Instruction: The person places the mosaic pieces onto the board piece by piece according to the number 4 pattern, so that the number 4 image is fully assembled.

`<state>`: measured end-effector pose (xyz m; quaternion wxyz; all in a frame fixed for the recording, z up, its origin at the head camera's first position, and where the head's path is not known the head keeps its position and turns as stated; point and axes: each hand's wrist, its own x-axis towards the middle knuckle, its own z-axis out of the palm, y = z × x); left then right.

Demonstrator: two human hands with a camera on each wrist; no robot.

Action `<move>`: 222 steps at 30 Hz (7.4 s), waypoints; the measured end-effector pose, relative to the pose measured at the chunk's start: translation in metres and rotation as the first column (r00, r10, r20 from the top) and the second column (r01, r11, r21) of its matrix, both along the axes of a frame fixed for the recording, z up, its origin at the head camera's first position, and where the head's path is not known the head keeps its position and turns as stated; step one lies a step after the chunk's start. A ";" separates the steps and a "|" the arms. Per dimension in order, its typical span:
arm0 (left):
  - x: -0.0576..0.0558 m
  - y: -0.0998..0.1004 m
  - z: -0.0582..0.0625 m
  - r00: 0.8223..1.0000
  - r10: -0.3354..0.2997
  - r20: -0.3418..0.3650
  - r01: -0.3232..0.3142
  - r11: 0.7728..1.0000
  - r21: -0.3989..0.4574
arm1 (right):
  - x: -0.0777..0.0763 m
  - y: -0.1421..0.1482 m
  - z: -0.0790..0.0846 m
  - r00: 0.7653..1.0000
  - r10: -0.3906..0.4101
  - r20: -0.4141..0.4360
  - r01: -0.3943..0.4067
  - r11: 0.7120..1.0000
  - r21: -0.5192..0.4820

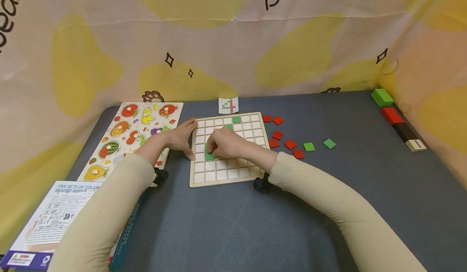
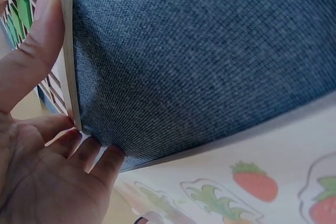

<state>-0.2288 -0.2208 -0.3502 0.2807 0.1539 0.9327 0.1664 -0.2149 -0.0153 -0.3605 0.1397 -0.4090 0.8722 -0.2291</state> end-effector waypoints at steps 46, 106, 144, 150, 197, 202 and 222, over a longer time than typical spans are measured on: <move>0.005 -0.004 0.000 1.000 -0.014 0.007 0.014 1.000 -0.006 | -0.032 0.222 0.015 0.973 -0.216 0.087 0.208 0.974 0.092; 0.003 0.004 0.005 1.000 -0.002 0.000 0.002 1.000 -0.022 | -0.041 0.322 0.010 0.890 -0.259 0.375 0.224 0.965 0.135; 0.000 0.001 0.001 1.000 -0.007 -0.011 0.007 1.000 0.000 | -0.025 0.075 0.012 0.991 -0.082 0.108 0.091 0.992 -0.089; 0.000 0.002 0.002 1.000 -0.005 -0.005 0.005 1.000 0.002 | -0.021 0.055 0.009 0.990 -0.057 0.129 0.062 0.997 -0.036; 0.001 0.002 0.001 1.000 -0.004 -0.007 0.004 1.000 -0.004 | -0.090 0.142 0.010 0.895 -0.444 -0.035 0.444 0.896 -0.003; 0.001 0.002 0.001 1.000 -0.003 -0.007 0.003 1.000 -0.007 | -0.088 0.126 0.015 0.880 -0.474 0.019 0.473 0.874 -0.110; 0.000 0.002 0.003 1.000 -0.006 -0.006 0.006 1.000 -0.014 | -0.074 0.061 0.008 0.932 -0.346 0.108 0.350 0.936 -0.024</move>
